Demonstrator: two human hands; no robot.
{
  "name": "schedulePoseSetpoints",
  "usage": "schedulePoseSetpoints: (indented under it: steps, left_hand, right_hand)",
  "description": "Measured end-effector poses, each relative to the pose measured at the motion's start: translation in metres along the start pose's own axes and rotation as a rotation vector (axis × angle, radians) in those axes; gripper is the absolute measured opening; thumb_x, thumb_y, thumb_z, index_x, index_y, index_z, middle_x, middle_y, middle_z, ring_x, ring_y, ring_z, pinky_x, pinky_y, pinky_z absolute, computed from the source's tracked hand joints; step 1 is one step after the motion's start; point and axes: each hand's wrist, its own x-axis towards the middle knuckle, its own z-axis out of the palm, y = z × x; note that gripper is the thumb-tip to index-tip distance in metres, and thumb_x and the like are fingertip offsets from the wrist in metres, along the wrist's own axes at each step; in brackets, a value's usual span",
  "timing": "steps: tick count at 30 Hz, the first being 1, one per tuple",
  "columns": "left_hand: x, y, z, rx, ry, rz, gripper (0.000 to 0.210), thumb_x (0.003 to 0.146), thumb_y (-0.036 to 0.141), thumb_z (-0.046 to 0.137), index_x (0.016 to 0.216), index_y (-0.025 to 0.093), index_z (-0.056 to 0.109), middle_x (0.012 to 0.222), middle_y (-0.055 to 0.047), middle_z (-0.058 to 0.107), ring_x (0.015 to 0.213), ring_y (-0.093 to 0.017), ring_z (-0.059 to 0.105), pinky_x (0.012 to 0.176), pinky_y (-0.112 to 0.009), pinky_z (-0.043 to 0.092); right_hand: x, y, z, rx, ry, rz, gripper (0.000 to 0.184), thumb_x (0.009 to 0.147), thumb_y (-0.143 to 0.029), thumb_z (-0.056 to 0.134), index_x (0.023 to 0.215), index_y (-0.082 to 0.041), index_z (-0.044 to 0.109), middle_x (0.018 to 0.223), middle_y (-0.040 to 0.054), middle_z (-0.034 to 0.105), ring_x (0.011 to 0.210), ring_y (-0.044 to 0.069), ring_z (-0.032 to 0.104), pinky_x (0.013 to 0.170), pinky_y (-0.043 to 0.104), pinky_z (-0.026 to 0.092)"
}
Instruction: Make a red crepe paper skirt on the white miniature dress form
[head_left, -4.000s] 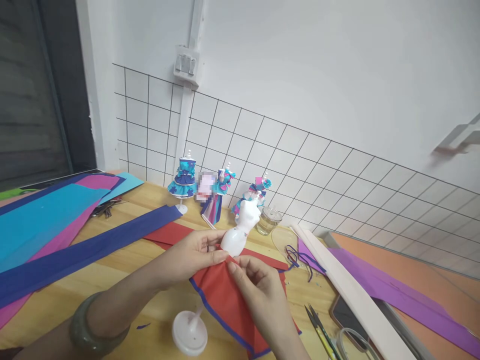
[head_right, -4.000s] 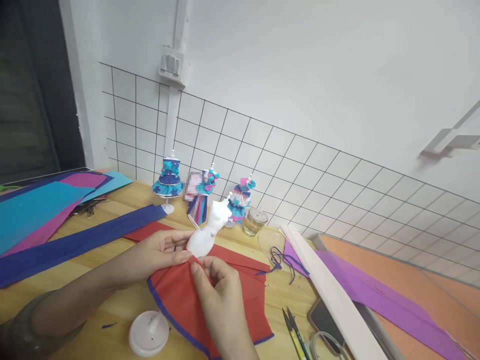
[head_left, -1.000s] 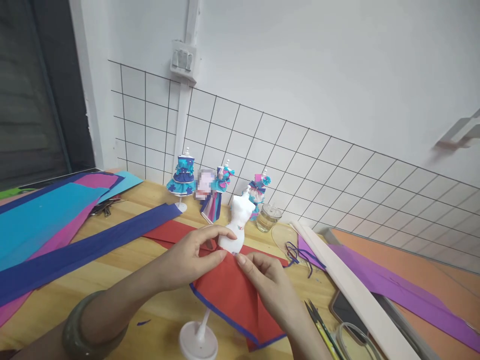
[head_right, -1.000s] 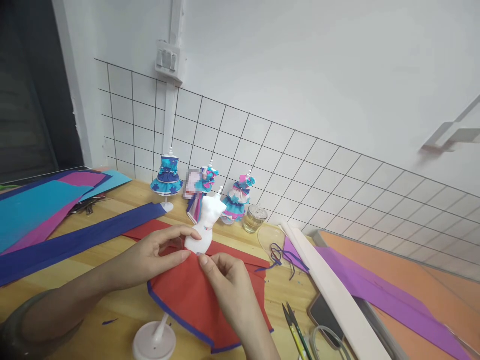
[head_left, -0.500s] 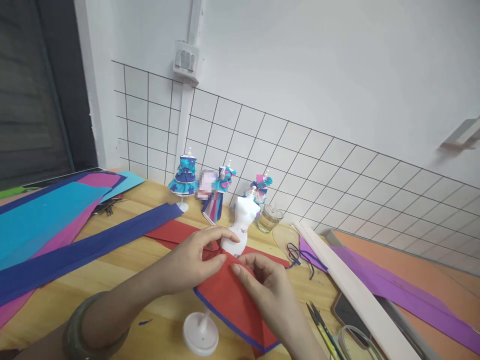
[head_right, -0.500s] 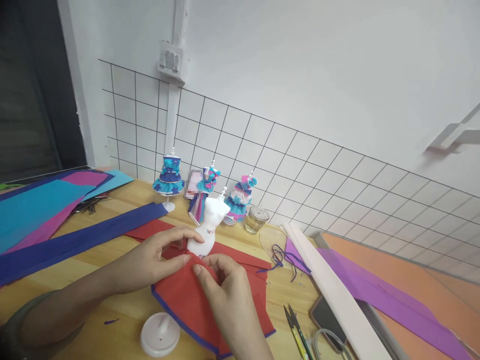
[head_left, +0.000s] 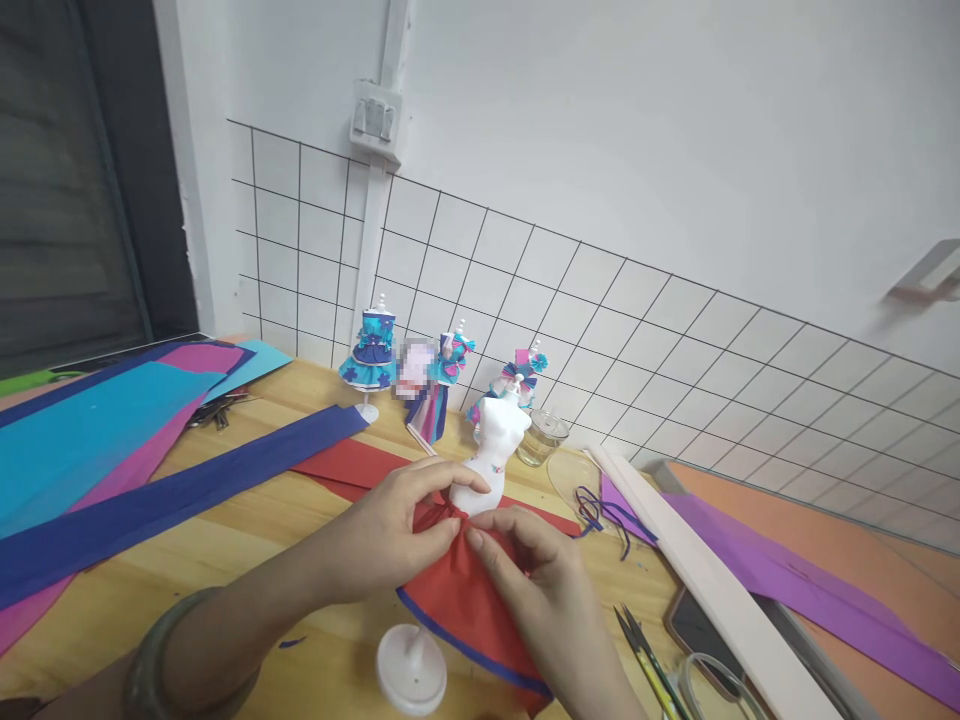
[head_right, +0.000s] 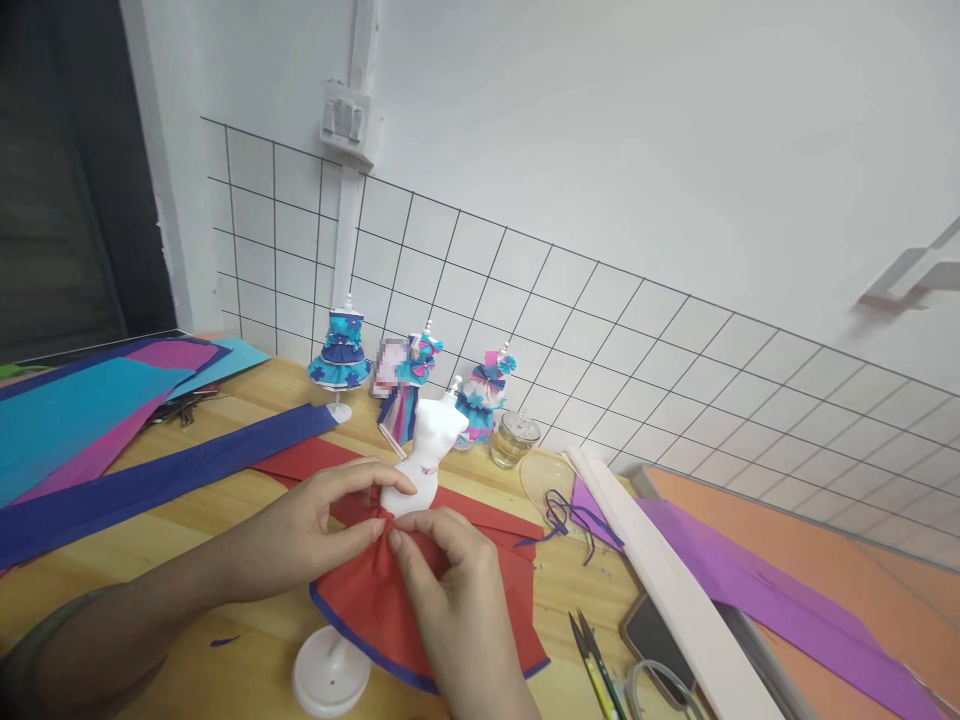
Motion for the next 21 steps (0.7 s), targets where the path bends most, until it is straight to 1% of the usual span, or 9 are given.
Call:
schedulePoseSetpoints:
  steps: [3, 7, 15, 21]
  left_hand:
    - [-0.0011, 0.0002, 0.0007, -0.003, 0.004, 0.005, 0.033, 0.078, 0.009, 0.048, 0.103, 0.028, 0.057, 0.103, 0.004, 0.061, 0.098, -0.014, 0.055, 0.085, -0.023, 0.042]
    - [-0.0022, 0.0007, 0.0018, -0.012, 0.006, -0.011, 0.033, 0.080, 0.011, 0.048, 0.105, 0.029, 0.057, 0.104, 0.004, 0.061, 0.096, -0.014, 0.056, 0.089, -0.023, 0.041]
    - [-0.0036, 0.0036, 0.0022, -0.037, 0.012, -0.036, 0.032, 0.081, 0.013, 0.048, 0.107, 0.029, 0.056, 0.107, 0.003, 0.060, 0.097, -0.014, 0.056, 0.088, -0.024, 0.043]
    - [-0.0047, 0.0023, 0.0053, -0.058, 0.031, -0.028, 0.028, 0.081, 0.015, 0.051, 0.104, 0.030, 0.057, 0.104, 0.004, 0.060, 0.095, -0.013, 0.056, 0.086, -0.023, 0.043]
  right_hand:
    - [-0.0010, 0.0014, 0.0003, 0.004, 0.021, 0.028, 0.013, 0.083, -0.033, 0.056, 0.083, -0.022, 0.063, 0.088, 0.0021, 0.067, 0.083, 0.018, 0.061, 0.077, 0.029, 0.045]
    - [-0.0026, 0.0028, 0.0005, 0.003, 0.030, 0.029, 0.012, 0.084, -0.033, 0.055, 0.083, -0.022, 0.061, 0.085, 0.0007, 0.066, 0.081, 0.017, 0.061, 0.073, 0.028, 0.046]
    - [-0.0017, 0.0036, 0.0008, -0.029, 0.051, 0.013, 0.012, 0.084, -0.032, 0.053, 0.082, -0.021, 0.058, 0.081, 0.0004, 0.065, 0.076, 0.016, 0.059, 0.068, 0.027, 0.045]
    - [-0.0021, 0.0021, 0.0012, -0.035, 0.056, 0.009, 0.011, 0.083, -0.031, 0.054, 0.081, -0.021, 0.058, 0.081, 0.0000, 0.065, 0.076, 0.016, 0.060, 0.068, 0.026, 0.045]
